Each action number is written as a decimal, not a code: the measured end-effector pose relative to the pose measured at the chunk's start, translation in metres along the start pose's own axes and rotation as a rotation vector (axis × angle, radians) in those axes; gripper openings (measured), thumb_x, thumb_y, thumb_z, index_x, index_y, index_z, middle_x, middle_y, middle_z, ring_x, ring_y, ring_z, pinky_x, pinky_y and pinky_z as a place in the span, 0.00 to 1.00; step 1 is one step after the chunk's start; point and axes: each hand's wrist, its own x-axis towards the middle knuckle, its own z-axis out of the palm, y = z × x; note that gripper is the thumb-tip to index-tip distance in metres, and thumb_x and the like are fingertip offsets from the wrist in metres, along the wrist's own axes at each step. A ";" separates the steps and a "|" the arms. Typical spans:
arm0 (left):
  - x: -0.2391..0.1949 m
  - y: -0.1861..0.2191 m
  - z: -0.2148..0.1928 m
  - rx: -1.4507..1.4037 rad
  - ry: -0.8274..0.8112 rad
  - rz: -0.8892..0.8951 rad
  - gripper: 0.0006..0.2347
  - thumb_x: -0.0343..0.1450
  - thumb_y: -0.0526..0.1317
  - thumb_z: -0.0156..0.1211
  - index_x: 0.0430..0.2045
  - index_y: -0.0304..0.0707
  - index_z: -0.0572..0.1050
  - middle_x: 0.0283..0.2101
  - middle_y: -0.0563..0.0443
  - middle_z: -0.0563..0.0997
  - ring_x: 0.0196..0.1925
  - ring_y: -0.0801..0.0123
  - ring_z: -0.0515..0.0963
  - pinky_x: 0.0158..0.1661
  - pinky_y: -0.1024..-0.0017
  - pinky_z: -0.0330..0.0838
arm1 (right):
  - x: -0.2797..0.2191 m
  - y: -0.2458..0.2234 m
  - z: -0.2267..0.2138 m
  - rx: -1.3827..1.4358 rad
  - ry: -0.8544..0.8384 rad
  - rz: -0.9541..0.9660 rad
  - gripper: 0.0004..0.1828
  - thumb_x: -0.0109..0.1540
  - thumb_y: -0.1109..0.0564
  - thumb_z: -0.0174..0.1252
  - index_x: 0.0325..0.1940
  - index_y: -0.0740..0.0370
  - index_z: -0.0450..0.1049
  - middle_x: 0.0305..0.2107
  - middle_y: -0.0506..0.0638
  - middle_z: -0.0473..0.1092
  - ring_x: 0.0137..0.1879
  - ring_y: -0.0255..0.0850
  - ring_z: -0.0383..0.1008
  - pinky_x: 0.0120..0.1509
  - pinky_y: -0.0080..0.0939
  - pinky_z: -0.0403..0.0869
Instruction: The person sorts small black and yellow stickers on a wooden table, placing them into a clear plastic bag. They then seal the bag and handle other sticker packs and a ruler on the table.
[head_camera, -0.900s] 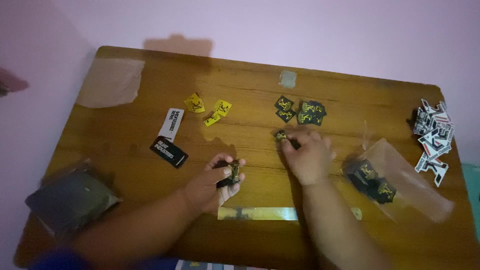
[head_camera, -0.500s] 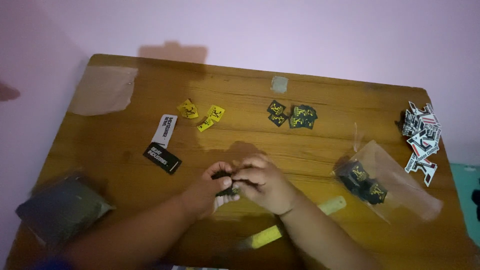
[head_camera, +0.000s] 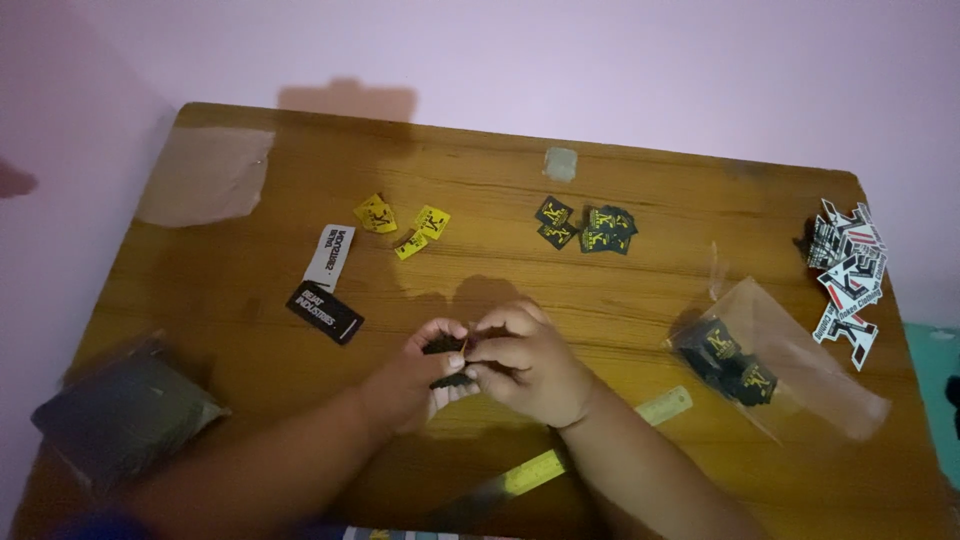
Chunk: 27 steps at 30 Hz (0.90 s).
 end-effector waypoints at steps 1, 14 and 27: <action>0.000 0.001 0.001 0.000 0.001 0.000 0.13 0.59 0.30 0.61 0.32 0.37 0.66 0.32 0.44 0.70 0.29 0.59 0.76 0.33 0.61 0.79 | -0.001 0.001 0.001 0.001 -0.001 0.000 0.03 0.49 0.58 0.62 0.25 0.51 0.75 0.32 0.48 0.66 0.43 0.53 0.67 0.45 0.52 0.67; 0.002 0.000 -0.001 0.049 -0.026 -0.050 0.16 0.57 0.30 0.64 0.34 0.35 0.67 0.35 0.43 0.71 0.32 0.59 0.76 0.34 0.62 0.79 | -0.004 0.014 -0.005 -0.093 0.043 -0.054 0.02 0.50 0.59 0.58 0.25 0.52 0.75 0.31 0.47 0.67 0.44 0.52 0.68 0.50 0.51 0.66; -0.002 0.003 0.006 0.078 -0.027 -0.041 0.12 0.58 0.31 0.61 0.31 0.36 0.67 0.42 0.42 0.72 0.37 0.58 0.77 0.35 0.63 0.79 | 0.012 0.039 -0.033 -0.755 0.035 0.492 0.09 0.56 0.49 0.54 0.37 0.48 0.76 0.27 0.49 0.69 0.34 0.51 0.72 0.34 0.48 0.71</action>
